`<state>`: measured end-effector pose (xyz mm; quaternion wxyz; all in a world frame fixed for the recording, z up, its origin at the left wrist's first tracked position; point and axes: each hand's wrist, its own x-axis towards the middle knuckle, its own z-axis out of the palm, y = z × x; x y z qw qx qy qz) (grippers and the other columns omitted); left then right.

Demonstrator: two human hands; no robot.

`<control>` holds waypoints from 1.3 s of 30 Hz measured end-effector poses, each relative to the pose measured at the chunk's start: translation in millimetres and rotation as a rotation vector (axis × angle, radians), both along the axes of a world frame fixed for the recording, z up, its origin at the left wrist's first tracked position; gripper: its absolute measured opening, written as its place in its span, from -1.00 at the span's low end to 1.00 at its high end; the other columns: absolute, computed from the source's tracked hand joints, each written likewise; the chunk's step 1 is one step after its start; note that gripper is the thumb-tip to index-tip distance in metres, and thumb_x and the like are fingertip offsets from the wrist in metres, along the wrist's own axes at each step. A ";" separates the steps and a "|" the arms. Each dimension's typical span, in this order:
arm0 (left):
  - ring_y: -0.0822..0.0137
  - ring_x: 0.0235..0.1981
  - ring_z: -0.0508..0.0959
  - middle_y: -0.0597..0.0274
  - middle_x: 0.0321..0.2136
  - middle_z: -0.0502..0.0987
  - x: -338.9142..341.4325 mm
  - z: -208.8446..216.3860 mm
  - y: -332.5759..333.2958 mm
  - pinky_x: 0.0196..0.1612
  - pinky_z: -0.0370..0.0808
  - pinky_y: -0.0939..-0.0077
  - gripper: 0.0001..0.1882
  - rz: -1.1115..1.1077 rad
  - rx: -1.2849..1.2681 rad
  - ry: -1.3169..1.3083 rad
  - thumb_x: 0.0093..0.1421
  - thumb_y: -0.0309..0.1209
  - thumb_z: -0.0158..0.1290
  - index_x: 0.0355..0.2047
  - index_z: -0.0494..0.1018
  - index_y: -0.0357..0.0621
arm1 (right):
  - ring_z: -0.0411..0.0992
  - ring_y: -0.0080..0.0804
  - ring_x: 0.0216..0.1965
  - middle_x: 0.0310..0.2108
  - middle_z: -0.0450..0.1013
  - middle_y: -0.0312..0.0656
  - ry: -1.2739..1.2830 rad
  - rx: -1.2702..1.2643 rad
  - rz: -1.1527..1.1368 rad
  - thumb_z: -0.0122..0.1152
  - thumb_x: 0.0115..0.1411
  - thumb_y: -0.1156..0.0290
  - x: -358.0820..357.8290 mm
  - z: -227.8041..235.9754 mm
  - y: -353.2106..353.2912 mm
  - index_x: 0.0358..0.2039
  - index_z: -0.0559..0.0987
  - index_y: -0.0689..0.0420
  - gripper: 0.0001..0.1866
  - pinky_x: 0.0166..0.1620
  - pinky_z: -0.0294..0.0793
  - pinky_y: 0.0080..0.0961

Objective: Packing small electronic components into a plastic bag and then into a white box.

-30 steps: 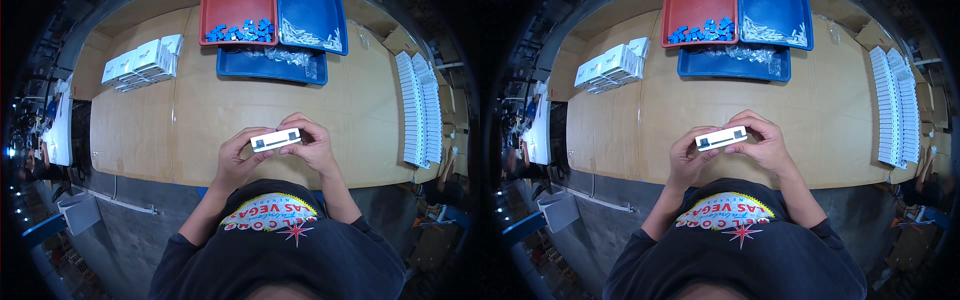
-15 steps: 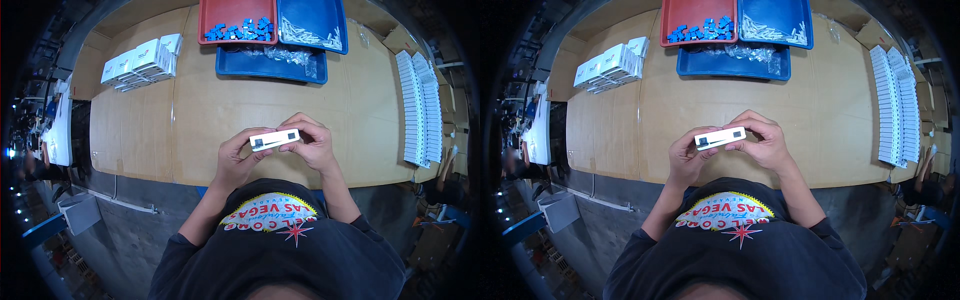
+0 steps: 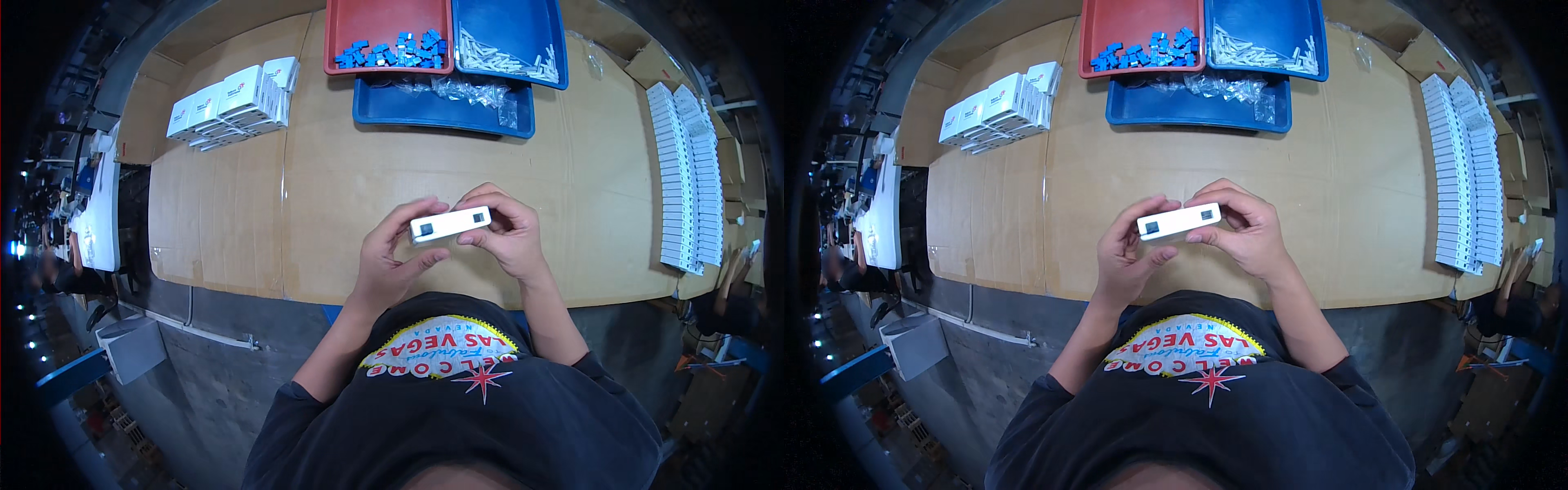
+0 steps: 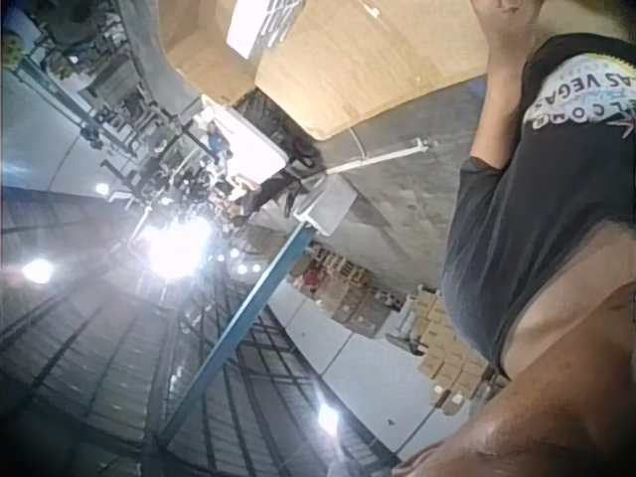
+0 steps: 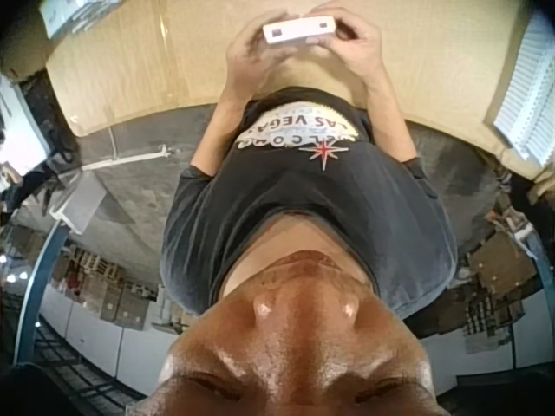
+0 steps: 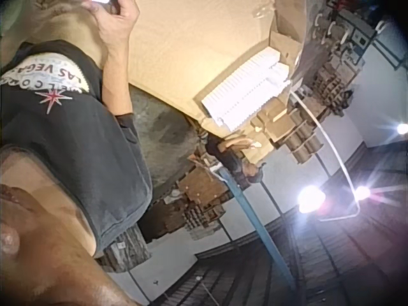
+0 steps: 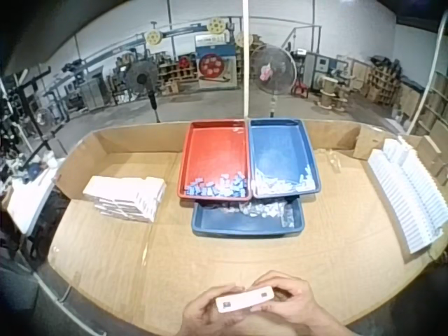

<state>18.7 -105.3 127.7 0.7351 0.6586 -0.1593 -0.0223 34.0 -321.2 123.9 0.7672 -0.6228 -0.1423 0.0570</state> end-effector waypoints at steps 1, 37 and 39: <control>0.29 0.08 0.60 0.07 0.00 0.62 -1.8 1.3 -4.1 0.17 0.52 0.44 -0.58 0.036 -0.079 0.109 0.24 -0.57 0.30 0.10 0.52 -0.34 | 0.53 -0.38 -0.01 -0.03 0.52 -0.15 0.048 0.088 -0.017 0.52 0.05 0.69 -0.8 -1.2 0.3 0.00 0.63 0.27 -0.54 0.06 0.55 -0.47; 0.43 -0.10 0.66 0.10 -0.10 0.66 3.6 -26.9 14.2 0.01 0.60 0.52 -0.66 0.011 -0.143 0.517 0.31 -0.57 0.24 0.06 0.48 -0.43 | 0.57 -0.61 -0.16 -0.21 0.60 -0.26 0.416 -0.150 0.065 0.45 0.20 0.63 7.1 -14.3 5.2 -0.08 0.59 0.27 -0.71 -0.09 0.56 -0.64; 0.44 -0.11 0.66 0.11 -0.11 0.66 3.6 -23.3 11.7 0.00 0.60 0.52 -0.67 -0.001 -0.141 0.542 0.32 -0.57 0.23 0.05 0.49 -0.43 | 0.57 -0.61 -0.17 -0.21 0.60 -0.25 0.467 -0.149 0.089 0.45 0.20 0.62 9.4 -16.4 6.7 -0.07 0.59 0.28 -0.71 -0.10 0.57 -0.64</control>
